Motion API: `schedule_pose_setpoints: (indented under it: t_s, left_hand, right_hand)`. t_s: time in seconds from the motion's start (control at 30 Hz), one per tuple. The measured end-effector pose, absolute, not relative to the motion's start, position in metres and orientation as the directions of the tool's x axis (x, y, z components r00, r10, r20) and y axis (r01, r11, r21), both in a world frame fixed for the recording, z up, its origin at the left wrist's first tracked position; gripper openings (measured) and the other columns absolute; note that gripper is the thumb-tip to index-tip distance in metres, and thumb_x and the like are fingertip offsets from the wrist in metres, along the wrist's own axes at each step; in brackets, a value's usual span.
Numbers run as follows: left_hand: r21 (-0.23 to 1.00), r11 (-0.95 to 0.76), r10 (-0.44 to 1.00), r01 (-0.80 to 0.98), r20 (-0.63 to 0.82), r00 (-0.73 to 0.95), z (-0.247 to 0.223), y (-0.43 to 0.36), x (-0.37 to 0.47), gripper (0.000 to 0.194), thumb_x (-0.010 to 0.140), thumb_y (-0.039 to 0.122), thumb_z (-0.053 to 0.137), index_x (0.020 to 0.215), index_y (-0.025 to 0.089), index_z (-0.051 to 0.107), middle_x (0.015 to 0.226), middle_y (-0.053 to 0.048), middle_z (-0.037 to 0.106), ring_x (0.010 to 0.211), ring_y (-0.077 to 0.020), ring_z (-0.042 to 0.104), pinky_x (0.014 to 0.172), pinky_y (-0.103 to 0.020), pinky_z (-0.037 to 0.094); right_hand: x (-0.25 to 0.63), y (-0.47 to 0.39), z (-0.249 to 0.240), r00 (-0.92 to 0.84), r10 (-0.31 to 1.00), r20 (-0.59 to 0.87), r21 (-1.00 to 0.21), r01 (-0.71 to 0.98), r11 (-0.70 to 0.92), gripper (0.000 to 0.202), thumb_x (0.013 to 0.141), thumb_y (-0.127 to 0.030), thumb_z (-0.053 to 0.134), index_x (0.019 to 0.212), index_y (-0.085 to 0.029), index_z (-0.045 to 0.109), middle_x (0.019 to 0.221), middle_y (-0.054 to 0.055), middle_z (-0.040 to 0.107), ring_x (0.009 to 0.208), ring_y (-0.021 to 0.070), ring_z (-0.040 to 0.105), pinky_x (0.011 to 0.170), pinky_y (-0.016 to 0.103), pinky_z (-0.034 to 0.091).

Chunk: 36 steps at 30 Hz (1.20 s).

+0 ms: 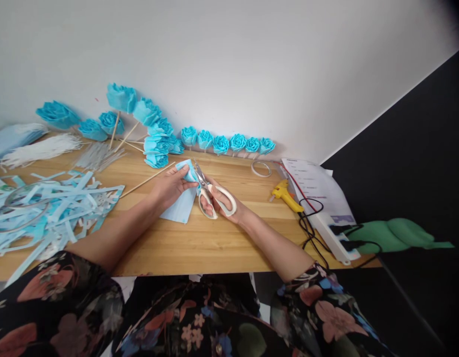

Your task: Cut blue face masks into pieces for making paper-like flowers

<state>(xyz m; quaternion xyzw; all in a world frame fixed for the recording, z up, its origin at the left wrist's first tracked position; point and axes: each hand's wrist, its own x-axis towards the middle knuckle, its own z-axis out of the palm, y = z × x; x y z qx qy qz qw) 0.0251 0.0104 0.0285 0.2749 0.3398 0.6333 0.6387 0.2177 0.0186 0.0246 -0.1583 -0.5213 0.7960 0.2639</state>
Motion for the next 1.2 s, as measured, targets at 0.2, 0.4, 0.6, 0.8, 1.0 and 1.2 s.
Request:
schedule_pose_setpoints:
  t_s: [0.2,0.4,0.6,0.8,1.0,1.2]
  left_hand:
    - [0.792,0.041,0.997,-0.609,-0.071,-0.025,0.030,0.011,0.022,0.009,0.090,0.020,0.068,0.089,0.012,0.070,0.077,-0.004,0.075,0.065,-0.0136,0.071,0.063,-0.025,0.062]
    - [0.808,0.129,0.991,-0.575,-0.119,0.055,0.034,0.007,0.028,0.012,0.091,0.019,0.066,0.084,0.011,0.071,0.073,-0.005,0.075,0.062,-0.0135,0.070,0.062,-0.024,0.062]
    - [0.811,0.177,0.984,-0.557,-0.125,0.130,0.027,0.007,0.029,0.013,0.081,0.022,0.078,0.084,0.011,0.073,0.077,-0.005,0.076,0.067,-0.0136,0.070,0.066,-0.024,0.061]
    - [0.820,0.155,0.986,-0.550,-0.092,0.141,0.025,0.007,0.029,0.019,0.079,0.028,0.080,0.086,0.011,0.075,0.082,-0.007,0.076,0.075,-0.0158,0.070,0.077,-0.028,0.058]
    - [0.832,0.122,0.989,-0.541,-0.059,0.133,0.025,0.006,0.030,0.019,0.082,0.028,0.077,0.092,0.012,0.075,0.084,-0.008,0.076,0.079,-0.0181,0.069,0.082,-0.033,0.055]
    - [0.814,0.119,0.988,-0.569,-0.040,0.149,0.027,0.006,0.031,0.017,0.081,0.027,0.077,0.088,0.013,0.076,0.082,-0.006,0.076,0.075,-0.0167,0.069,0.080,-0.031,0.056]
  right_hand:
    - [0.220,0.020,0.026,-0.810,0.587,0.014,-0.926,-0.232,-0.298,0.085,0.089,-0.055,0.064,0.156,-0.025,0.020,0.074,-0.003,0.061,0.053,0.0100,0.051,0.046,0.022,0.042]
    - [0.221,0.021,0.025,-0.804,0.594,0.030,-0.925,-0.248,-0.289,0.081,0.090,-0.055,0.063,0.155,-0.026,0.023,0.076,-0.002,0.063,0.054,0.0104,0.053,0.047,0.023,0.043]
    - [0.220,0.024,0.022,-0.798,0.602,0.027,-0.926,-0.247,-0.286,0.078,0.090,-0.055,0.062,0.154,-0.028,0.025,0.079,-0.001,0.063,0.058,0.0109,0.055,0.051,0.023,0.046]
    - [0.216,0.025,0.019,-0.789,0.609,0.085,-0.928,-0.285,-0.240,0.075,0.091,-0.056,0.060,0.153,-0.027,0.028,0.083,0.000,0.062,0.061,0.0118,0.054,0.053,0.025,0.046]
    - [0.210,0.021,0.020,-0.748,0.657,0.092,-0.931,-0.298,-0.209,0.075,0.090,-0.057,0.059,0.152,-0.026,0.030,0.077,-0.002,0.058,0.058,0.0111,0.048,0.051,0.024,0.044]
    - [0.208,0.015,0.024,-0.718,0.689,0.101,-0.918,-0.334,-0.214,0.079,0.089,-0.054,0.063,0.153,-0.027,0.027,0.073,-0.004,0.058,0.053,0.0093,0.046,0.046,0.022,0.040]
